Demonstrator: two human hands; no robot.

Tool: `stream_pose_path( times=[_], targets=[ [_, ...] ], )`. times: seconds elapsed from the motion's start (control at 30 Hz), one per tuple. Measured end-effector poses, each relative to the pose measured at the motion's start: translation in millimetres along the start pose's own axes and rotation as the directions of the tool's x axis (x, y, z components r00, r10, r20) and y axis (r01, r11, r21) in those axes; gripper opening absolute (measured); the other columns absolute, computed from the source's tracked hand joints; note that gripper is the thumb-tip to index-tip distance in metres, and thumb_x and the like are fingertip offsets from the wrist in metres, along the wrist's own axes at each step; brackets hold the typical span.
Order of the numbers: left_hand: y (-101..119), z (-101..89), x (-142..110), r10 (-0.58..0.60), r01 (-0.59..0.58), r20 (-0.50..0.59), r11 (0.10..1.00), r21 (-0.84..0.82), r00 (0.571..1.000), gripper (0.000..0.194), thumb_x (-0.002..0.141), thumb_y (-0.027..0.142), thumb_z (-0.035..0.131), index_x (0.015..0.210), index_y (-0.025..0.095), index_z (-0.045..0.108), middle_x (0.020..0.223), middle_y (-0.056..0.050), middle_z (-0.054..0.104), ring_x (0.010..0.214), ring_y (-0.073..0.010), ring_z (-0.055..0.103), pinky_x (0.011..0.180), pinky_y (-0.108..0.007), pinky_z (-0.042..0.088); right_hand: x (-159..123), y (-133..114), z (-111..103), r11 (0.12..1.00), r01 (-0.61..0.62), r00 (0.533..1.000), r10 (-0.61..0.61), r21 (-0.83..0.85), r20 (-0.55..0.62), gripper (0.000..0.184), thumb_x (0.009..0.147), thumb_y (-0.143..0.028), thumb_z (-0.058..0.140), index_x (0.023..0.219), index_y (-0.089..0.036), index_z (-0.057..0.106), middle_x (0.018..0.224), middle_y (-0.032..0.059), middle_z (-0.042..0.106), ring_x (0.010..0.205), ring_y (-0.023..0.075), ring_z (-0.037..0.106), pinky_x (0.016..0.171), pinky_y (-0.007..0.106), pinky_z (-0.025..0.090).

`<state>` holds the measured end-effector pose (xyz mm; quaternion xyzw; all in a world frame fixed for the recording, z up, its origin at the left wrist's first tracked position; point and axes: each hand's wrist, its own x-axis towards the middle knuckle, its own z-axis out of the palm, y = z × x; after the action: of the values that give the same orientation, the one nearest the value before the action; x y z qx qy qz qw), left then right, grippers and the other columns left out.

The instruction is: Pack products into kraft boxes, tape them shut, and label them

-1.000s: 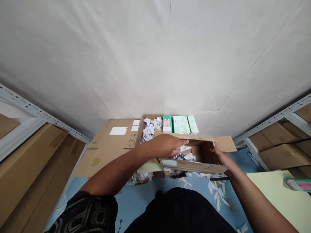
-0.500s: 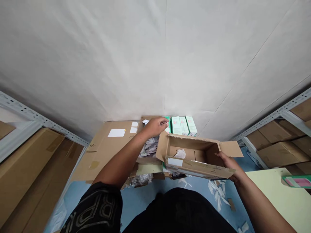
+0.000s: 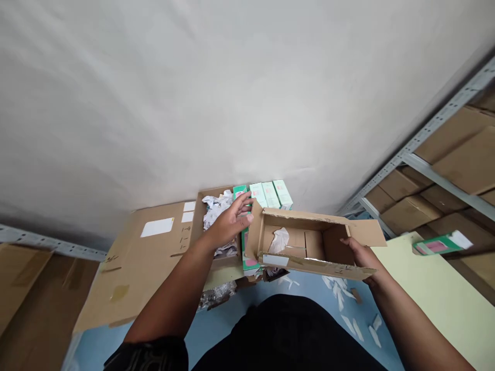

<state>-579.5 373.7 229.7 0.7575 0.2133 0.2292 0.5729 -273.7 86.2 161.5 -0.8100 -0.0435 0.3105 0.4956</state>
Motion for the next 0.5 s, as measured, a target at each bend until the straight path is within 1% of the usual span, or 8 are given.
stream_pose_path(
  times=[0.03, 0.07, 0.1, 0.17, 0.23, 0.33, 0.43, 0.5],
  targets=[
    [4.0, 8.5, 2.4, -0.023, 0.023, 0.034, 1.000, -0.010, 0.999, 0.085, 0.088, 0.059, 0.068, 0.160, 0.026, 0.036, 0.158, -0.016, 0.047, 0.141, -0.0338, 0.049, 0.109, -0.043, 0.048, -3.2, 1.4, -8.3, 1.000, -0.017, 0.999, 0.018, 0.026, -0.038, 0.049, 0.069, -0.049, 0.076, 0.106, -0.016, 0.075, 0.109, 0.0104, 0.079, 0.108, 0.0332, 0.072, 0.082, 0.036, 0.057],
    [8.2, 17.8, 6.5, -0.053, 0.055, 0.078, 0.998, -0.025, 0.996, 0.087, 0.088, 0.056, 0.069, 0.161, 0.026, 0.033, 0.160, -0.015, 0.046, 0.142, -0.0349, 0.049, 0.110, -0.043, 0.047, -6.9, 3.7, -17.3, 0.999, -0.009, 0.996, 0.013, 0.049, -0.083, 0.049, 0.069, -0.048, 0.076, 0.107, -0.017, 0.074, 0.113, 0.0100, 0.079, 0.110, 0.0329, 0.071, 0.081, 0.035, 0.057],
    [12.5, 27.9, 11.9, -0.084, 0.091, 0.134, 0.995, -0.042, 0.987, 0.085, 0.088, 0.053, 0.068, 0.161, 0.026, 0.034, 0.159, -0.014, 0.047, 0.140, -0.0356, 0.050, 0.108, -0.043, 0.048, -10.8, 7.1, -27.1, 0.998, 0.002, 0.991, 0.007, 0.067, -0.133, 0.050, 0.069, -0.048, 0.077, 0.108, -0.018, 0.074, 0.115, 0.0095, 0.078, 0.112, 0.0326, 0.071, 0.081, 0.034, 0.058],
    [20.4, 51.2, 25.7, -0.135, 0.156, 0.263, 0.986, -0.061, 0.955, 0.073, 0.088, 0.043, 0.063, 0.155, 0.023, 0.043, 0.148, -0.012, 0.058, 0.130, -0.0351, 0.057, 0.101, -0.041, 0.051, -18.9, 17.7, -48.0, 0.995, 0.000, 0.972, 0.024, 0.102, -0.232, 0.051, 0.067, -0.048, 0.080, 0.109, -0.019, 0.074, 0.118, 0.0089, 0.078, 0.114, 0.0323, 0.070, 0.082, 0.034, 0.058],
    [25.7, 79.0, 40.9, -0.165, 0.197, 0.369, 0.979, -0.050, 0.915, 0.062, 0.082, 0.032, 0.059, 0.143, 0.020, 0.056, 0.130, -0.007, 0.069, 0.115, -0.0321, 0.064, 0.089, -0.037, 0.054, -26.1, 33.0, -70.3, 0.989, -0.009, 0.945, 0.057, 0.148, -0.323, 0.053, 0.067, -0.049, 0.080, 0.110, -0.018, 0.074, 0.120, 0.0093, 0.077, 0.115, 0.0326, 0.070, 0.084, 0.034, 0.058],
    [26.7, 129.9, 61.5, -0.200, 0.244, 0.449, 0.969, -0.040, 0.871, 0.052, 0.073, 0.026, 0.058, 0.123, 0.018, 0.066, 0.107, -0.002, 0.074, 0.095, -0.0257, 0.066, 0.075, -0.030, 0.051, -30.7, 61.7, -106.2, 0.979, 0.009, 0.896, 0.083, 0.205, -0.437, 0.057, 0.068, -0.048, 0.080, 0.115, -0.017, 0.073, 0.128, 0.0098, 0.074, 0.120, 0.0331, 0.067, 0.090, 0.036, 0.058],
    [23.3, 189.5, 77.6, -0.243, 0.322, 0.466, 0.942, -0.095, 0.850, 0.041, 0.070, 0.030, 0.059, 0.108, 0.018, 0.067, 0.090, 0.000, 0.072, 0.079, -0.0210, 0.064, 0.066, -0.027, 0.047, -24.6, 95.0, -146.7, 0.964, 0.054, 0.876, 0.079, 0.259, -0.477, 0.058, 0.070, -0.048, 0.079, 0.119, -0.019, 0.072, 0.137, 0.0093, 0.069, 0.129, 0.0328, 0.062, 0.101, 0.036, 0.054],
    [22.6, 232.5, 87.0, -0.275, 0.377, 0.462, 0.915, -0.144, 0.843, 0.039, 0.068, 0.033, 0.060, 0.103, 0.017, 0.067, 0.084, 0.000, 0.070, 0.072, -0.0195, 0.062, 0.063, -0.027, 0.045, -15.5, 120.0, -175.9, 0.952, 0.068, 0.870, 0.090, 0.299, -0.485, 0.057, 0.071, -0.050, 0.078, 0.118, -0.018, 0.072, 0.141, 0.0101, 0.067, 0.135, 0.0331, 0.058, 0.108, 0.038, 0.050]
  ],
)
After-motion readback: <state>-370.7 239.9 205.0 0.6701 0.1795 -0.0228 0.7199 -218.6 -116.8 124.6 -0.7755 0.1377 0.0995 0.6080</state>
